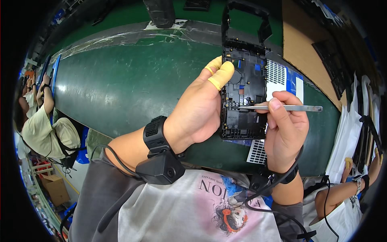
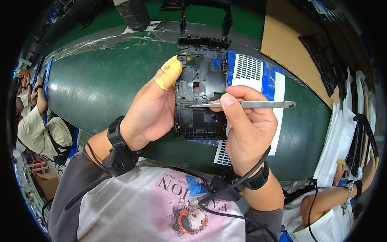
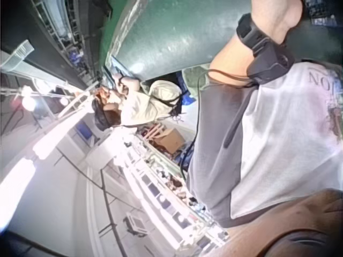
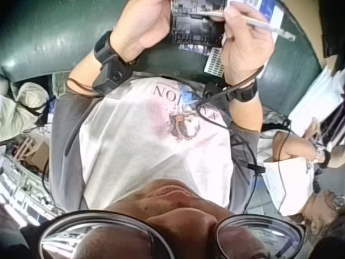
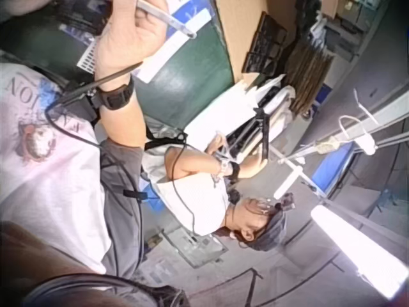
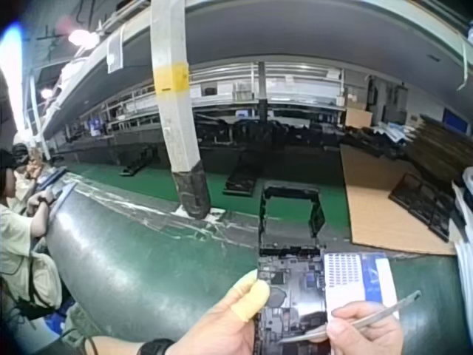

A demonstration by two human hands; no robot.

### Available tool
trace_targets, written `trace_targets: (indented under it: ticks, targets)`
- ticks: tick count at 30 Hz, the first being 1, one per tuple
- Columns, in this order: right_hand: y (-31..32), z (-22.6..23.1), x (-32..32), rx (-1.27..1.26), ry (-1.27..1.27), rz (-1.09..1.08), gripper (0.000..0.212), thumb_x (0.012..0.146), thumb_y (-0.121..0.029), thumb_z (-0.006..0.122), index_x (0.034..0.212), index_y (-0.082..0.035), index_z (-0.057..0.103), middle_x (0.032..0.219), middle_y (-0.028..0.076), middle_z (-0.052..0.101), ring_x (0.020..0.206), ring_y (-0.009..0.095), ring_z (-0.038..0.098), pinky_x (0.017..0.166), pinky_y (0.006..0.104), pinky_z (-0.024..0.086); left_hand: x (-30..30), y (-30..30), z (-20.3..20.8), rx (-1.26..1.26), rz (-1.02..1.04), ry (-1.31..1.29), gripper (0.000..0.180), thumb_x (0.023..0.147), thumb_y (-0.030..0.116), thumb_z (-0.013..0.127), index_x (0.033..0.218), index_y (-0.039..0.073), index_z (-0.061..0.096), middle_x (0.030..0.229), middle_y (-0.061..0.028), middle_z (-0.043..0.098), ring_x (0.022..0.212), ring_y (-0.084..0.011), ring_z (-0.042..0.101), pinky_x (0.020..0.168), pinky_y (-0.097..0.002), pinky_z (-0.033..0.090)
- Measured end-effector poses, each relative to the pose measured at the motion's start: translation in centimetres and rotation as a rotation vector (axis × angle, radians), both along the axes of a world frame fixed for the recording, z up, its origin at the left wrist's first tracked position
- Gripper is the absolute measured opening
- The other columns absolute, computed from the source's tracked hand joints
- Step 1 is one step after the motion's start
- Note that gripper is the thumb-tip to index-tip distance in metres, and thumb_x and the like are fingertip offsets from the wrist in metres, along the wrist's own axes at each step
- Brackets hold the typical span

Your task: Assembling small components into a black plastic housing using tweezers and a manual insertion tool at a factory workbench.

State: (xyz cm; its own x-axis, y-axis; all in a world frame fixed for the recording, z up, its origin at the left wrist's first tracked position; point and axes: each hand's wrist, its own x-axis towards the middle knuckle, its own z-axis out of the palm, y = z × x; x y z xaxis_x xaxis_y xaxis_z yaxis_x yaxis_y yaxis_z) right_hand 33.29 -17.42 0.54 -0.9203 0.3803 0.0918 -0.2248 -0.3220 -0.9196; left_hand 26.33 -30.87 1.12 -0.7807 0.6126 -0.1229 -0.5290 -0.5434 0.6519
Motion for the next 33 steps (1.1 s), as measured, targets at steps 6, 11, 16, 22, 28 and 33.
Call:
trace_targets:
  ticks: [6, 11, 16, 22, 28, 33]
  targets:
    - [-0.02, 0.02, 0.05, 0.014, 0.011, 0.007, 0.017, 0.077, 0.000, 0.055, 0.093, 0.004, 0.052, 0.077, 0.009, 0.059, 0.068, 0.013, 0.058, 0.064, 0.0210, 0.044, 0.06, 0.02, 0.05, 0.010, 0.004, -0.012, 0.031, 0.088, 0.030, 0.040, 0.113, 0.012, 0.043, 0.108, -0.0010, 0.051, 0.096, -0.0126, 0.051, 0.082, -0.0302, 0.043]
    - [0.06, -0.01, -0.05, -0.015, 0.009, 0.011, 0.018, 0.076, -0.001, 0.056, 0.093, 0.004, 0.053, 0.077, 0.011, 0.060, 0.067, 0.013, 0.058, 0.060, 0.0193, 0.043, 0.14, 0.00, 0.15, 0.010, 0.008, -0.030, 0.030, 0.089, 0.030, 0.039, 0.113, 0.012, 0.043, 0.107, -0.0012, 0.051, 0.095, -0.0127, 0.051, 0.081, -0.0304, 0.043]
    - [0.40, -0.27, -0.03, -0.006, -0.007, 0.016, 0.018, 0.076, -0.002, 0.056, 0.093, 0.004, 0.052, 0.076, 0.011, 0.060, 0.066, 0.013, 0.057, 0.059, 0.0188, 0.042, 0.14, 0.00, 0.14, 0.014, 0.016, -0.033, 0.030, 0.089, 0.029, 0.039, 0.113, 0.012, 0.043, 0.107, -0.0016, 0.051, 0.095, -0.0130, 0.052, 0.081, -0.0304, 0.044]
    - [-0.01, -0.10, -0.16, -0.018, -0.016, 0.011, 0.018, 0.076, -0.001, 0.056, 0.093, 0.003, 0.053, 0.075, 0.009, 0.059, 0.062, 0.009, 0.055, 0.056, 0.0174, 0.038, 0.06, -0.01, -0.03, 0.012, 0.015, -0.031, 0.030, 0.089, 0.030, 0.040, 0.113, 0.012, 0.043, 0.107, -0.0016, 0.051, 0.096, -0.0131, 0.051, 0.082, -0.0307, 0.043]
    - [0.05, -0.31, -0.14, -0.015, -0.005, -0.002, 0.016, 0.076, 0.000, 0.057, 0.091, 0.003, 0.054, 0.075, 0.009, 0.059, 0.062, 0.009, 0.054, 0.055, 0.0173, 0.038, -0.03, -0.35, 0.18, 0.125, -0.029, -0.007, 0.036, 0.085, 0.019, 0.047, 0.118, 0.010, 0.038, 0.108, -0.0037, 0.050, 0.097, -0.0151, 0.051, 0.082, -0.0300, 0.043]
    - [0.21, -0.02, -0.16, 0.011, -0.013, -0.019, 0.016, 0.075, 0.000, 0.057, 0.090, 0.003, 0.054, 0.073, 0.007, 0.058, 0.056, 0.008, 0.051, 0.054, 0.0174, 0.038, 0.18, -0.46, 0.03, -0.067, -0.012, 0.157, 0.074, 0.060, -0.009, 0.050, 0.126, 0.008, 0.023, 0.110, -0.0083, 0.047, 0.100, -0.0187, 0.049, 0.083, -0.0295, 0.041]
